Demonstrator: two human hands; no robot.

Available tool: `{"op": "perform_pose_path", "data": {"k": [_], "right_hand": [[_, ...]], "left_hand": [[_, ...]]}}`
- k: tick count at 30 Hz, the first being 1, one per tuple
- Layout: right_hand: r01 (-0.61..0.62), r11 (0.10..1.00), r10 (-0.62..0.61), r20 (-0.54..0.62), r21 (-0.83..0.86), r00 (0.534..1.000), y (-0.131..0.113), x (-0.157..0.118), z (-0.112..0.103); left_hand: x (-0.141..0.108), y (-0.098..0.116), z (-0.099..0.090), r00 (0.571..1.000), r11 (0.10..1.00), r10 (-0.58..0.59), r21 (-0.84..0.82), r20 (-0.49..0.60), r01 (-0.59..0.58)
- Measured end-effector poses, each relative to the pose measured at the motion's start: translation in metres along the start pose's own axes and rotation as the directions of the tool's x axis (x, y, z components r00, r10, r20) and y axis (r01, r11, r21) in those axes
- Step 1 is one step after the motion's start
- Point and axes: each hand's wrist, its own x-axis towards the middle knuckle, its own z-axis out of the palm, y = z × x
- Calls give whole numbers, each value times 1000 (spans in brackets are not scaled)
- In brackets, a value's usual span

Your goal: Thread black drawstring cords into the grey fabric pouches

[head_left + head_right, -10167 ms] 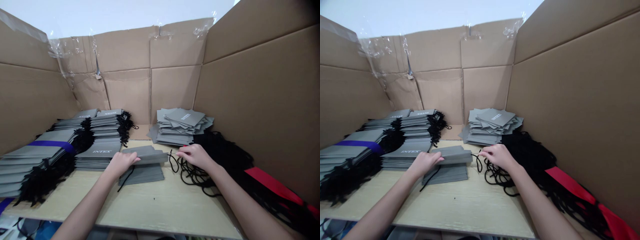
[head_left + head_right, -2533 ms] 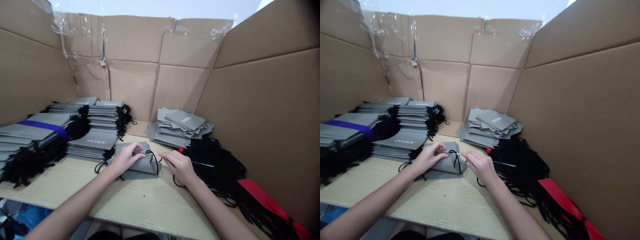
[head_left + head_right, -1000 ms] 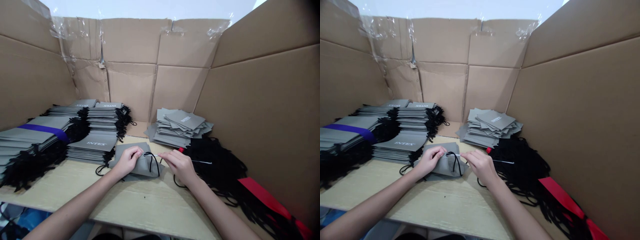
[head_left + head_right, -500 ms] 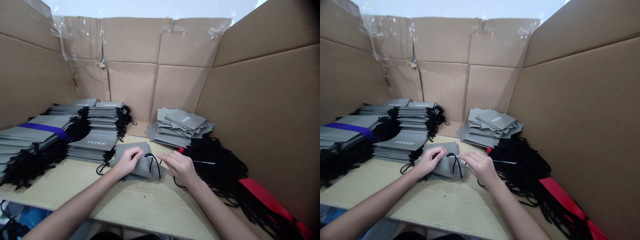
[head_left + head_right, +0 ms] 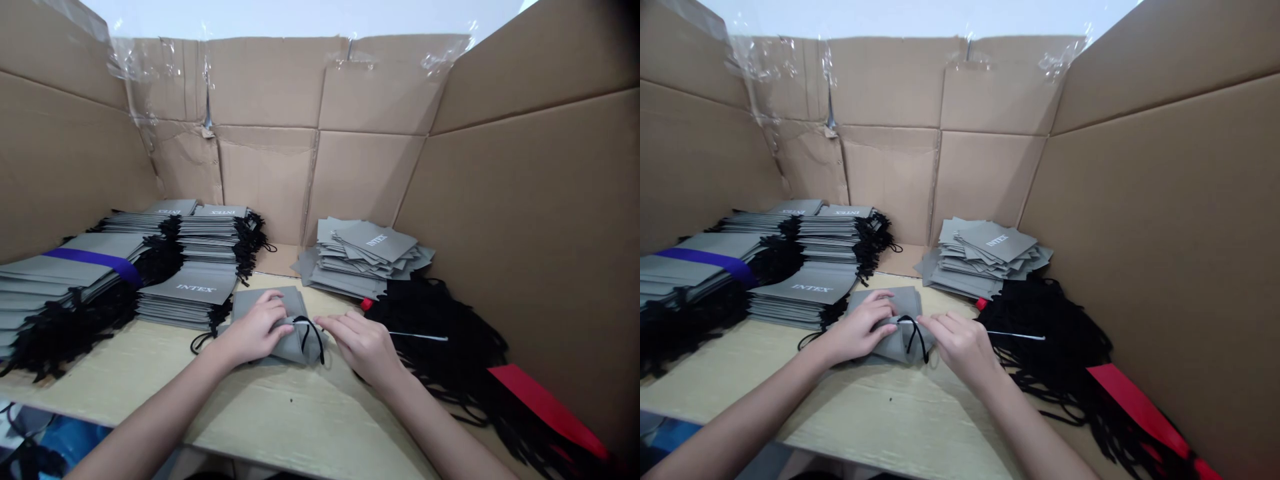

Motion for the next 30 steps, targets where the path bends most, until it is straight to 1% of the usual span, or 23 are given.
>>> {"op": "perform_pose_path", "data": {"k": [4, 7, 10, 15, 19, 21, 24, 27, 30], "right_hand": [[27, 1000, -27, 25, -7, 999, -3, 1, 1], [8, 999, -8, -8, 37, 1000, -5, 1, 5], [-16, 998, 19, -48, 60, 999, -6, 0, 11], [13, 999, -9, -76, 48, 997, -6, 1, 18], [-5, 999, 10, -99, 50, 995, -8, 0, 21], [-18, 999, 22, -102, 41, 995, -11, -2, 23], [1, 999, 2, -76, 41, 997, -17, -1, 26], [-5, 998, 9, -55, 70, 998, -19, 3, 23], [-9, 999, 9, -19, 48, 1000, -6, 7, 12]], "left_hand": [[1, -3, 8, 999, 991, -48, 128, 11, 47], [1, -4, 13, 998, 981, -59, 186, 10, 56], [3, -3, 14, 999, 977, -51, 208, 19, 46], [3, 0, 15, 998, 978, -29, 210, 49, 18], [2, 3, 15, 999, 973, -20, 229, 50, 8], [3, 5, 17, 999, 967, -12, 255, 53, -2], [5, 12, 18, 998, 952, 20, 302, 65, -39], [8, 20, 16, 998, 939, 28, 341, 60, -47], [9, 20, 10, 1000, 922, -2, 387, 16, -4]]}}
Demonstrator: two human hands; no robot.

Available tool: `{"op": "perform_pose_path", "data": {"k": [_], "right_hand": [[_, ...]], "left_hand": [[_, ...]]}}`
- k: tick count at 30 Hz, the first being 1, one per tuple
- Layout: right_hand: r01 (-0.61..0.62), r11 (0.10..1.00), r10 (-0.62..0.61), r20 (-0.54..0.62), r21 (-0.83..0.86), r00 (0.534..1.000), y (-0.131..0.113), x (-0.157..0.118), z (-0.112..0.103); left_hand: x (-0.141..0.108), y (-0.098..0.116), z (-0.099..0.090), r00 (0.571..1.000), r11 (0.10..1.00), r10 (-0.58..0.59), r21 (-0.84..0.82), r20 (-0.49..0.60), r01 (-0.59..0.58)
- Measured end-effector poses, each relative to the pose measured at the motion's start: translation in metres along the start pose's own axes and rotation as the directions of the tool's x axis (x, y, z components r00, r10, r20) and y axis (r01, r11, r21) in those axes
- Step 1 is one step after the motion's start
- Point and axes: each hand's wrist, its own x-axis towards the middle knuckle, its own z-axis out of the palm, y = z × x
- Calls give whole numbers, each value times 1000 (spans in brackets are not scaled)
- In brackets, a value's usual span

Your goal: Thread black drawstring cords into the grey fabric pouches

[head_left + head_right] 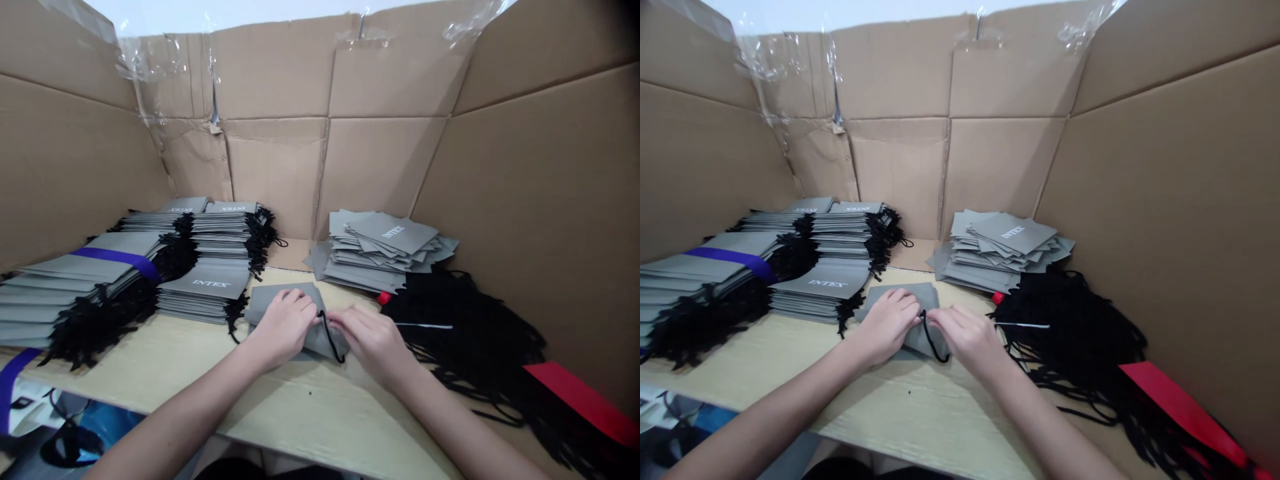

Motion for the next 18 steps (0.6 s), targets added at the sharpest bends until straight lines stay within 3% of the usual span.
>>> {"op": "perform_pose_path", "data": {"k": [5, 8, 12, 15, 18], "right_hand": [[41, 968, -29, 53, -247, 998, 46, -7, -27], [21, 953, -21, 4, -301, 1000, 59, -12, -29], [7, 953, -33, -81, -302, 996, 39, -9, -14], [122, 952, -127, 3, -279, 992, 19, -1, -6], [152, 945, -149, 34, -289, 988, 18, 3, -13]], "left_hand": [[-4, -18, -4, 993, 993, -118, 7, -20, 118], [-4, -23, -3, 990, 991, -135, -10, -33, 135], [-1, -14, 0, 993, 992, -112, 44, -45, 114], [1, 0, 4, 1000, 996, 9, 83, -12, -8], [2, 6, 5, 1000, 995, 28, 93, -4, -28]]}}
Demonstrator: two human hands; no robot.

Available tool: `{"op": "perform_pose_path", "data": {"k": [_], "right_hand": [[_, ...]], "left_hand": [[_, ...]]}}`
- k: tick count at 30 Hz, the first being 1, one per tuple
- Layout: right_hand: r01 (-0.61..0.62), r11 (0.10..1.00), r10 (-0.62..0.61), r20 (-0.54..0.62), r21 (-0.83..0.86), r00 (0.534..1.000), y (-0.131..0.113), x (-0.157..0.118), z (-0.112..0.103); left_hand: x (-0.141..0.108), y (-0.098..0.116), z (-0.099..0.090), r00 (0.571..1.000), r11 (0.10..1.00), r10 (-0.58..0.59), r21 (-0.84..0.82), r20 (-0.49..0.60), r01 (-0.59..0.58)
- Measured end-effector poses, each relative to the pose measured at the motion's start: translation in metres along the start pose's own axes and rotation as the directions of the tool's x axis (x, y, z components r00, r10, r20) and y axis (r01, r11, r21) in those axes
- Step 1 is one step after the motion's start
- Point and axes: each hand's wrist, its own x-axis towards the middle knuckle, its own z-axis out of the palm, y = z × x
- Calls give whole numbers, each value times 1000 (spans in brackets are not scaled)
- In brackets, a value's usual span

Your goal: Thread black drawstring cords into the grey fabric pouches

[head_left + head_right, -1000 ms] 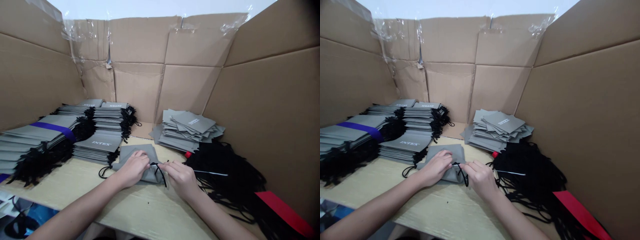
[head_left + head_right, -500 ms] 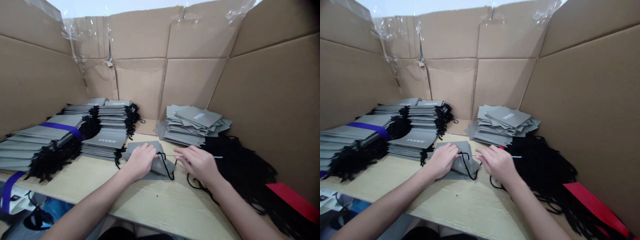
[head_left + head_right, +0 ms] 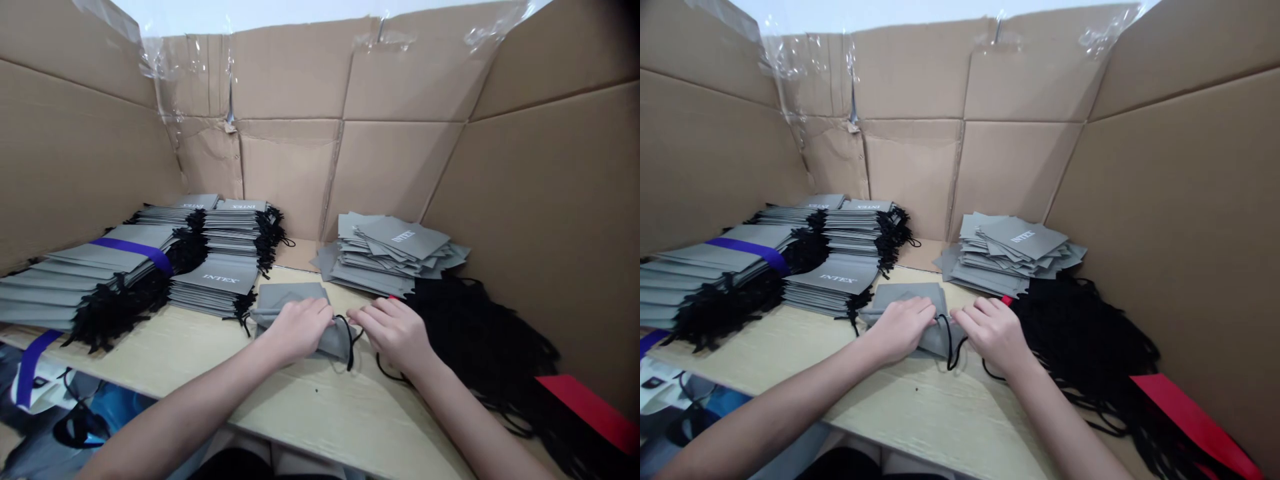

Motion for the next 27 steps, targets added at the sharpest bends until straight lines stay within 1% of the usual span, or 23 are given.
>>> {"op": "perform_pose_path", "data": {"k": [4, 7, 10, 13, 17, 21, 24, 27], "right_hand": [[-25, 998, 25, 11, 49, 1000, 25, -8, -9], [-49, 992, 50, -4, 114, 999, 34, -14, -7], [-78, 979, 79, 0, 188, 997, 27, -16, 1], [-98, 971, 97, 17, 218, 995, 15, -14, 7], [-124, 966, 119, 33, 226, 992, 2, -11, 11], [-132, 966, 124, 52, 221, 991, -6, -8, 11], [-151, 964, 144, 50, 219, 988, -9, -8, 13], [-152, 965, 138, 77, 215, 987, -13, -8, 16]], "left_hand": [[-1, -5, -2, 999, 1000, -28, 7, -18, 28], [-1, -7, -1, 1000, 1000, -16, -9, -19, 16], [-1, -5, 2, 1000, 999, -16, -31, -4, 16], [-1, -4, 3, 1000, 999, -9, -53, 26, 10], [-1, -4, 2, 999, 999, 0, -52, 54, 3], [-1, -3, 2, 998, 999, 28, -40, 61, -26], [0, -1, 5, 998, 999, 27, -18, 53, -26], [2, 4, 10, 998, 999, 44, -2, 52, -44]]}}
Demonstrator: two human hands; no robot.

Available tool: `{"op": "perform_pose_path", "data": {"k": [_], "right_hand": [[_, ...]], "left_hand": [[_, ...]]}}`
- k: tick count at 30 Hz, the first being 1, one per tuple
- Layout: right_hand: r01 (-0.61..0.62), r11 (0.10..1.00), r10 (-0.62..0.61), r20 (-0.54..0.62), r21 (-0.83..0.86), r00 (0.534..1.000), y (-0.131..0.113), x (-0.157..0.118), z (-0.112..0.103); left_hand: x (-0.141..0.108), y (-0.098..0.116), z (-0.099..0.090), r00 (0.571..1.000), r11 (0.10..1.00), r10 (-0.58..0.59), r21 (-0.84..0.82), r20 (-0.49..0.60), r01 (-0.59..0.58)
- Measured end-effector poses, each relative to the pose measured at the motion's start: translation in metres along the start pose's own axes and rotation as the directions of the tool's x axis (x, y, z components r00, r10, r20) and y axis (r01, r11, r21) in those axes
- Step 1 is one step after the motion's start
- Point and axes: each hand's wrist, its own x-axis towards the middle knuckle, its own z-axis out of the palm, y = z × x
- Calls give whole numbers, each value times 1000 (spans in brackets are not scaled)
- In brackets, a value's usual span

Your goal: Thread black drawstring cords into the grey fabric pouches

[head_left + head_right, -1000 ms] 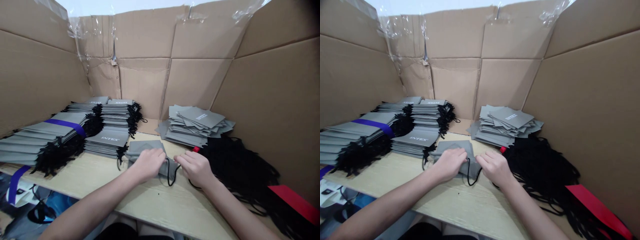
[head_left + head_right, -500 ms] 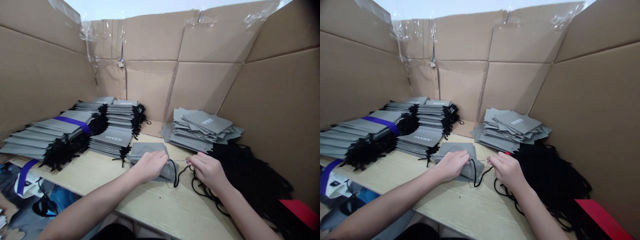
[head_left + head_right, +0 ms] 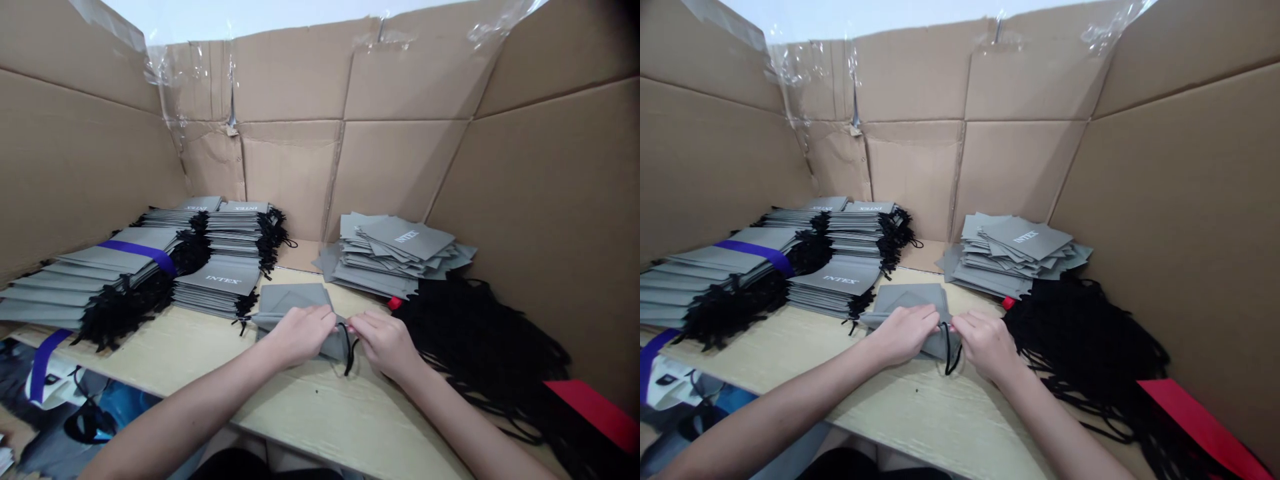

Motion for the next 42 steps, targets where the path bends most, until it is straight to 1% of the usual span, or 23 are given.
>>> {"op": "perform_pose_path", "data": {"k": [2, 4, 6, 8, 9, 11, 12, 13, 14, 16, 18, 22, 25, 28, 31, 34, 36, 37, 38, 39, 40, 41, 42], "right_hand": [[-3, 1000, 3, 15, 5, 1000, 0, -1, 2], [-29, 999, 29, 15, 37, 999, 3, -3, 3], [-84, 993, 83, 15, 88, 996, 10, -6, 3], [-164, 979, 164, 8, 124, 986, 20, -10, 4], [-207, 969, 209, 1, 133, 978, 25, -11, 4], [-288, 947, 291, -2, 143, 957, 33, -14, 4], [-324, 935, 327, 3, 147, 945, 36, -15, 4], [-353, 923, 355, 12, 154, 935, 38, -15, 4], [-376, 913, 377, 22, 161, 926, 38, -16, 4], [-406, 897, 404, 46, 173, 913, 38, -15, 4], [-429, 886, 419, 91, 178, 903, 36, -14, 2], [-485, 845, 459, 161, 224, 874, 25, -7, -5], [-547, 776, 511, 195, 315, 837, 17, -1, -4], [-557, 713, 512, 226, 426, 829, 14, 1, 3], [-569, 596, 514, 276, 566, 812, 17, 1, 9], [-604, 458, 550, 325, 652, 769, 19, 2, 11], [-612, 394, 563, 347, 686, 750, 17, 2, 13], [-610, 367, 565, 353, 702, 746, 16, 3, 14], [-606, 343, 569, 355, 718, 742, 14, 3, 15], [-601, 320, 575, 354, 732, 737, 12, 3, 16], [-598, 297, 582, 355, 744, 731, 11, 3, 17], [-596, 272, 591, 358, 755, 723, 10, 3, 18], [-595, 245, 598, 363, 765, 714, 11, 3, 18]], "left_hand": [[2, 4, 0, 1000, 1000, -2, 10, -12, 2], [3, 6, -4, 999, 1000, -3, 31, -46, 5], [1, -1, -12, 994, 999, 2, 42, -106, 2], [-4, -18, -23, 979, 999, -39, 18, -201, 43], [-8, -30, -28, 961, 995, -98, -16, -259, 97], [-17, -59, -35, 898, 964, -265, -103, -352, 244], [-21, -73, -37, 878, 948, -316, -153, -360, 279], [-24, -85, -37, 880, 941, -329, -202, -342, 273], [-27, -95, -35, 897, 940, -309, -247, -316, 237], [-30, -106, -30, 913, 926, -286, -329, -292, 184], [-31, -107, -24, 909, 917, -288, -360, -302, 171], [-32, -97, -17, 888, 909, -319, -373, -330, 188], [-31, -92, -14, 865, 902, -360, -367, -351, 227], [-31, -89, -13, 824, 892, -421, -341, -379, 298], [-30, -86, -13, 786, 846, -489, -425, -377, 323], [-28, -83, -10, 739, 742, -574, -606, -353, 286], [-26, -82, -7, 690, 630, -651, -733, -317, 257], [-24, -82, -5, 665, 545, -695, -804, -274, 238], [-24, -83, -3, 646, 427, -736, -880, -203, 210], [-23, -83, -1, 635, 289, -763, -941, -115, 176], [-23, -85, 0, 634, 151, -773, -978, -27, 142], [-23, -86, 0, 645, 34, -762, -992, 51, 118], [-23, -87, 1, 667, -36, -738, -993, 105, 116]]}}
